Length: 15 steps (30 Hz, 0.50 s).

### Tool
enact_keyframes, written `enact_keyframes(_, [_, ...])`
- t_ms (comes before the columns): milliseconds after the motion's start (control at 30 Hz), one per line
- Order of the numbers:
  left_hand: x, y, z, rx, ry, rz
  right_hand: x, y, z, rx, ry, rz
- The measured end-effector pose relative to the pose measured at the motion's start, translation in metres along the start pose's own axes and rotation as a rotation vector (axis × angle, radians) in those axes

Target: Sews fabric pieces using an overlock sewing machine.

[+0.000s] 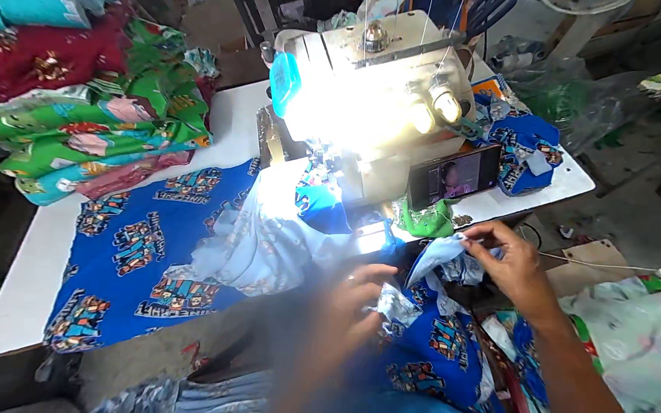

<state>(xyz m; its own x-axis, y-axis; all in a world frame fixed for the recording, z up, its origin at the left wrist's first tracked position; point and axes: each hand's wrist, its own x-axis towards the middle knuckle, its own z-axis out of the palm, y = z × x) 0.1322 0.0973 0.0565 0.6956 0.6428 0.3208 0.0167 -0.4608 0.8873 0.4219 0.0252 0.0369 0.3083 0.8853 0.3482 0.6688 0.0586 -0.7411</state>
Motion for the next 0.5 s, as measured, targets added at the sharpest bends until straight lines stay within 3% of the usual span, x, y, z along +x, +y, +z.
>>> enact_keyframes(100, [-0.004, -0.001, -0.008, -0.003, 0.173, -0.118, -0.001, 0.029, -0.002, -0.422, -0.019, -0.053])
enact_keyframes(267, [0.002, 0.012, -0.014, -0.025, 0.419, -0.324, -0.011, 0.033, 0.013, -0.620, -0.313, 0.008])
enact_keyframes(400, [0.011, 0.022, -0.023, -0.107, 0.559, -0.402, 0.005, -0.014, 0.009, -0.479, -0.191, -0.090])
enact_keyframes(500, [0.018, 0.027, -0.029, -0.176, 0.605, -0.433, 0.020, -0.048, 0.026, -0.112, -0.166, -0.177])
